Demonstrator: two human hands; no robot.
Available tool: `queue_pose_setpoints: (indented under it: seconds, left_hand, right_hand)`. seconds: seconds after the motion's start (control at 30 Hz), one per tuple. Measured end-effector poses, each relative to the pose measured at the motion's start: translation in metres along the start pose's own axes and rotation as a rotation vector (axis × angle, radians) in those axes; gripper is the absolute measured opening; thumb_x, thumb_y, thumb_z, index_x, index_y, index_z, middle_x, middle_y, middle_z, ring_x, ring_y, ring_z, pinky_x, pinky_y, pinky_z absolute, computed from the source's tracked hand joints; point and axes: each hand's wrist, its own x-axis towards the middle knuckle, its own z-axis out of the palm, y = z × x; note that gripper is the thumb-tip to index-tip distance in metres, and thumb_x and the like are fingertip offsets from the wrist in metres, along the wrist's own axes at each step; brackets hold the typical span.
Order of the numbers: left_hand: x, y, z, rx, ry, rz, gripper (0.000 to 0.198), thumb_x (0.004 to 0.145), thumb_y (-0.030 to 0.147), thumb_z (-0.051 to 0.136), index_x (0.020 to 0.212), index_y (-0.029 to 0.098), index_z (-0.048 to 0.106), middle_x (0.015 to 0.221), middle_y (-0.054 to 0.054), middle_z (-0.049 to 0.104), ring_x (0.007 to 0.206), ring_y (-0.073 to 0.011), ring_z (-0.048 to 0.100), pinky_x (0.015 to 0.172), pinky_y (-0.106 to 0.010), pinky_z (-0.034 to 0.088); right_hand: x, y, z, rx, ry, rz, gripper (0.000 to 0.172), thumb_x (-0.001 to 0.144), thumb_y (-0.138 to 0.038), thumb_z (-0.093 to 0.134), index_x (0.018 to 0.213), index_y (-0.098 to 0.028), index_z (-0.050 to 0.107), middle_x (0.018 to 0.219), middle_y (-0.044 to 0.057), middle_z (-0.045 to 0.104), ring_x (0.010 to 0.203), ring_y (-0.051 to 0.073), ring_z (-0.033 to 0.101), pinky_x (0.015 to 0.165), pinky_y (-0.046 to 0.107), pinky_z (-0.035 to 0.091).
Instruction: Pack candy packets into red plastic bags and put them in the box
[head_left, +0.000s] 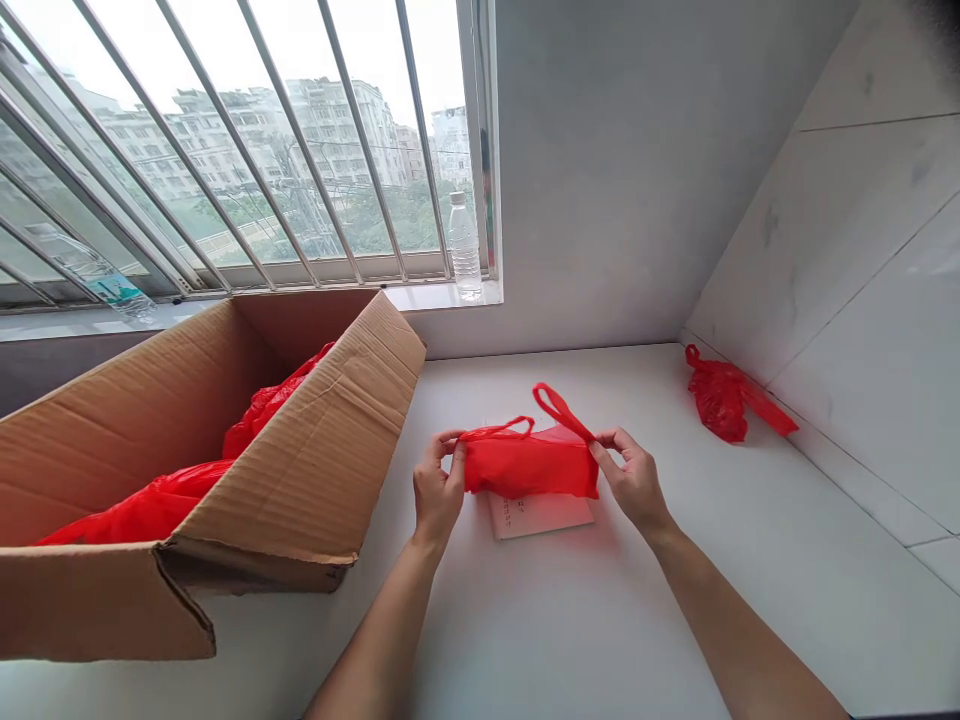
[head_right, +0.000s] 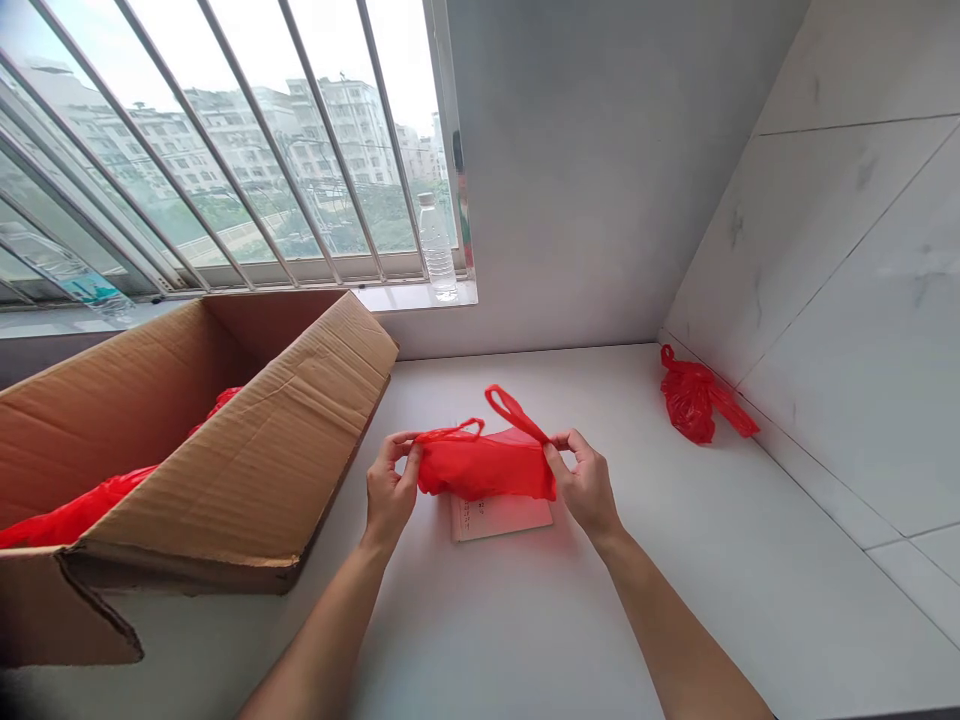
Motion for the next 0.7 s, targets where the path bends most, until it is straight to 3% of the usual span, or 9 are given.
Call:
queue_pose_setpoints:
  seconds: [0.1,0.17,0.27,0.37,0.47,0.5,0.57,0.63,0.7]
  left_hand:
    - [-0.003,0.008,0.000,0.038,-0.066,0.182,0.031,0.097,0.030,0.049,0.126,0.022,0.054,0.119,-0.009,0.066,0.110,-0.0213,0.062,0.091,-0.034,0.051]
    - [-0.007,0.017,0.001,0.105,-0.137,0.358,0.044,0.092,0.029,0.056,0.135,0.022,0.048,0.127,-0.011,0.062,0.120,-0.0244,0.056,0.106,-0.043,0.043]
    - [-0.013,0.029,0.001,0.130,-0.172,0.471,0.040,0.087,0.031,0.064,0.126,0.023,0.054,0.104,-0.006,0.067,0.099,-0.0222,0.061,0.108,-0.048,0.040]
    - [-0.015,0.037,-0.004,0.034,-0.195,0.460,0.011,0.091,0.028,0.055,0.097,0.024,0.063,0.083,-0.003,0.064,0.082,-0.0192,0.060,0.102,-0.046,0.045]
    - [-0.016,0.043,-0.010,-0.099,-0.231,0.452,0.022,0.092,0.026,0.043,0.078,0.023,0.060,0.085,-0.006,0.065,0.083,-0.0200,0.061,0.096,-0.046,0.049]
    - [-0.017,0.044,-0.011,-0.138,-0.251,0.465,0.023,0.091,0.025,0.041,0.075,0.022,0.058,0.086,-0.007,0.066,0.082,-0.0200,0.061,0.095,-0.046,0.049]
    - [-0.018,0.046,-0.012,-0.190,-0.308,0.495,0.022,0.088,0.023,0.039,0.072,0.022,0.054,0.085,-0.006,0.068,0.079,-0.0192,0.062,0.096,-0.046,0.048]
    - [-0.020,0.047,-0.011,-0.224,-0.374,0.507,0.021,0.085,0.022,0.038,0.069,0.023,0.051,0.078,-0.003,0.068,0.071,-0.0176,0.061,0.099,-0.046,0.046]
    - [-0.020,0.048,-0.010,-0.237,-0.426,0.509,0.022,0.083,0.023,0.035,0.066,0.023,0.049,0.064,0.000,0.063,0.058,-0.0158,0.055,0.100,-0.046,0.045]
  right_hand:
    - [-0.003,-0.003,0.002,0.061,0.000,0.003,0.023,0.092,-0.046,0.054,0.095,-0.024,0.059,0.093,0.004,0.068,0.088,0.021,0.065,0.069,0.031,0.051]
    - [-0.006,-0.007,0.004,0.072,-0.024,-0.020,0.030,0.090,-0.046,0.058,0.110,-0.025,0.057,0.099,0.005,0.068,0.099,0.023,0.064,0.072,0.031,0.053]
    - [-0.008,-0.013,0.004,0.007,-0.042,-0.042,0.042,0.086,-0.049,0.064,0.121,-0.026,0.055,0.099,0.007,0.067,0.106,0.027,0.061,0.063,0.030,0.053]
    - [-0.008,-0.022,-0.003,-0.046,0.191,-0.140,0.039,0.087,-0.044,0.064,0.120,-0.025,0.055,0.104,0.009,0.065,0.103,0.027,0.062,0.065,0.034,0.055]
    - [-0.014,-0.038,-0.008,-0.027,0.456,-0.481,0.032,0.088,-0.028,0.063,0.118,-0.026,0.052,0.105,0.008,0.063,0.097,0.025,0.064,0.082,0.044,0.055]
    - [-0.018,-0.045,-0.006,-0.033,0.421,-0.616,0.030,0.088,-0.023,0.061,0.116,-0.028,0.052,0.102,0.007,0.064,0.094,0.023,0.065,0.083,0.043,0.055]
    - [-0.026,-0.055,0.002,-0.103,0.143,-0.798,0.024,0.090,-0.016,0.054,0.111,-0.029,0.055,0.096,0.005,0.067,0.087,0.021,0.066,0.076,0.038,0.055]
    - [-0.032,-0.057,0.016,-0.271,-0.206,-0.792,0.018,0.096,-0.016,0.045,0.098,-0.027,0.059,0.087,0.004,0.069,0.078,0.019,0.066,0.068,0.033,0.052]
    - [-0.032,-0.048,0.030,-0.497,-0.381,-0.667,0.028,0.099,-0.020,0.038,0.081,-0.024,0.059,0.071,0.002,0.064,0.063,0.018,0.061,0.059,0.031,0.046]
